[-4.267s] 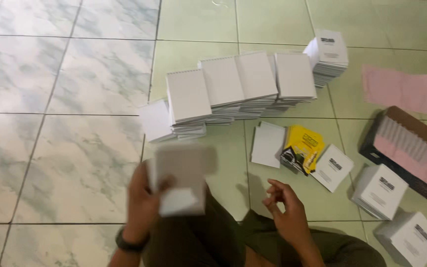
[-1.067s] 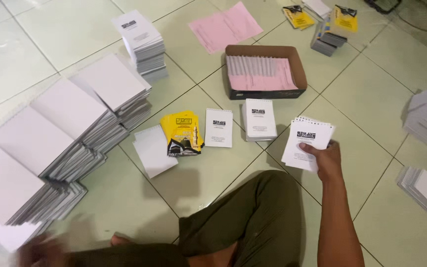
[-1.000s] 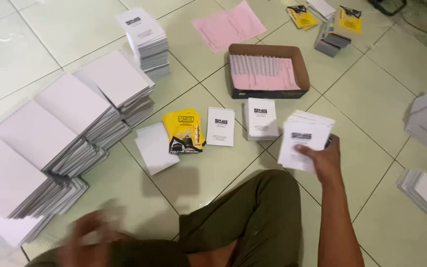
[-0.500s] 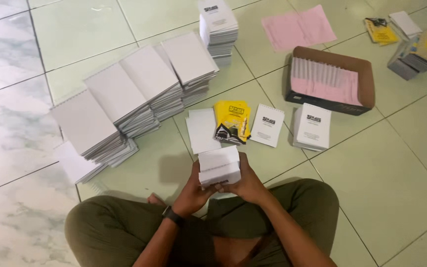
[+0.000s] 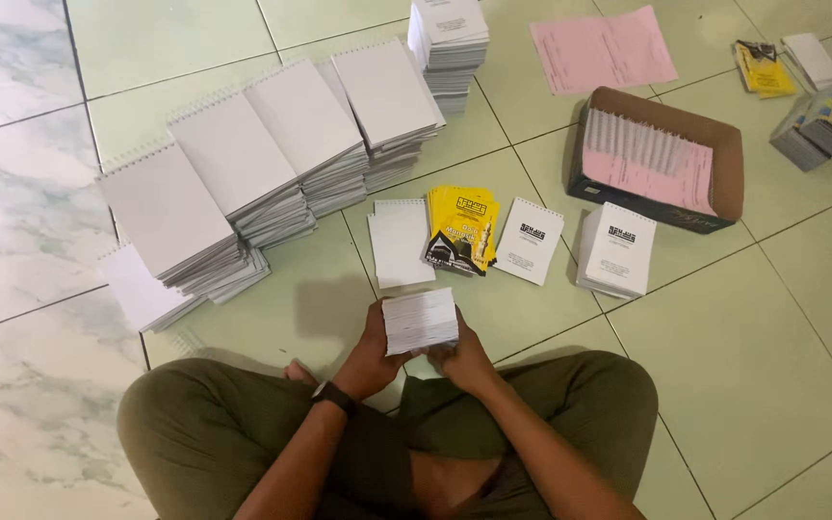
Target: The person sits on the floor and assembles spiral-bound notebooks by inserting yellow covers into white spiral-bound pages. They handle the notebooks one by one, aligning the covers with the spiral binding, and then place the completed notebooks into a stack.
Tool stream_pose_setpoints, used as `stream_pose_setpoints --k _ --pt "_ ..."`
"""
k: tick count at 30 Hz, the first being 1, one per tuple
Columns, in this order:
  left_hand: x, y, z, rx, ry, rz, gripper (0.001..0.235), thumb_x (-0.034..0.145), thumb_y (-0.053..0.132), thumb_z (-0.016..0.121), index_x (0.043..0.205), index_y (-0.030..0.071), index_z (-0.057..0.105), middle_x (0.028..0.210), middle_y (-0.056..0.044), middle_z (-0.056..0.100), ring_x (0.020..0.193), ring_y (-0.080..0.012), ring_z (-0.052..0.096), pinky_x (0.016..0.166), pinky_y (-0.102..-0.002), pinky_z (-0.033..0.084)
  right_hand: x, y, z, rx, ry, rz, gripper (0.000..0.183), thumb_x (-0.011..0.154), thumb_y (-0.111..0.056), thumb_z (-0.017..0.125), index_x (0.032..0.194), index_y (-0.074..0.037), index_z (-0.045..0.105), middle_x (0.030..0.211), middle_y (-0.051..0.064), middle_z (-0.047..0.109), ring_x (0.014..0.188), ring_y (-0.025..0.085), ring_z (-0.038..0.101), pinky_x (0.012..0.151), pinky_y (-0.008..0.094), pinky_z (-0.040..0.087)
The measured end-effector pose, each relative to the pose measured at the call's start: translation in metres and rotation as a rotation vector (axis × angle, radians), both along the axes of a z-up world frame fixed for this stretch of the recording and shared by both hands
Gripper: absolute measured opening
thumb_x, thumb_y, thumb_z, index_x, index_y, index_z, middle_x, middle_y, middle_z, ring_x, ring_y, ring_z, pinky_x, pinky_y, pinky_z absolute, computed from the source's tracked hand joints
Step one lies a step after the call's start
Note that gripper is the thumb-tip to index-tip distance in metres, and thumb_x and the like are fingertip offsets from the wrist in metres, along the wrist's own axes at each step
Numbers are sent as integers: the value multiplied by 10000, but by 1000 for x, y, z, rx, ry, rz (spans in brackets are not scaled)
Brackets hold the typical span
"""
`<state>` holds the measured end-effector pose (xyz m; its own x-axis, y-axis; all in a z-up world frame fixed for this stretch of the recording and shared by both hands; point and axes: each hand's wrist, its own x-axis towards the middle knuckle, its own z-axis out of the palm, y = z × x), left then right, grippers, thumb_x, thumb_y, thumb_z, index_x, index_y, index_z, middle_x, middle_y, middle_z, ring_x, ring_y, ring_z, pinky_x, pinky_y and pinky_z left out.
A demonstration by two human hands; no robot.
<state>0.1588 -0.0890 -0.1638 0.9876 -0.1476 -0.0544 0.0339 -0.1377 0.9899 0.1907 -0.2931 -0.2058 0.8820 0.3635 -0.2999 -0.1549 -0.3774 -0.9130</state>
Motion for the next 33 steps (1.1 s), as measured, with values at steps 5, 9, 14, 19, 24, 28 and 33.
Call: stream_pose_setpoints --k 5,9,14,19,24,28,33 --pt "-4 -2 9 71 17 15 862 884 54 794 1506 -24 202 1438 -335 414 1431 -547 362 1190 -629 289 -2 0 -3 23 -14 -6 882 874 -7 715 1618 -62 243 1464 304 523 1358 516 490 1110 613 414" --pt "1 -1 -1 -13 31 36 872 904 75 773 1515 -26 160 1496 -320 396 1451 -529 341 1197 -669 258 -1 2 -5 60 -25 -14 924 824 -32 779 1597 -46 274 1440 308 539 1371 498 481 1119 637 402" --pt "-1 0 5 58 92 38 833 929 150 766 1512 -4 191 1496 -301 417 1446 -498 375 1199 -664 288 2 2 7 44 0 -15 945 814 -59 798 1609 -78 288 1441 285 544 1375 499 479 1113 631 407" --pt "-15 7 56 22 243 236 767 886 205 821 1436 -11 332 1394 -356 532 1362 -512 492 1144 -674 371 7 12 72 -25 -17 95 874 792 -199 884 1507 28 435 1403 291 576 1350 465 520 1142 588 415" --pt "-11 14 -23 -9 674 370 928 842 566 834 1446 12 399 1361 -223 592 1265 -318 611 1027 -519 524 13 25 64 -87 189 142 795 819 -400 862 1422 34 578 1359 259 645 1310 411 585 1103 534 470" --pt "-25 3 -76 703 77 678 1043 831 560 848 1391 -180 370 1310 -352 417 1245 -535 498 1087 -583 386 22 40 74 -172 287 77 757 816 -420 850 1390 18 620 1323 261 671 1282 417 610 1058 532 502" --pt "-40 -26 10 1031 -251 314 1037 692 595 871 1330 -140 513 1289 -353 529 1269 -496 529 1126 -543 393 33 39 53 -185 314 -21 841 743 -367 899 1421 10 573 1317 289 652 1282 431 605 1051 542 498"
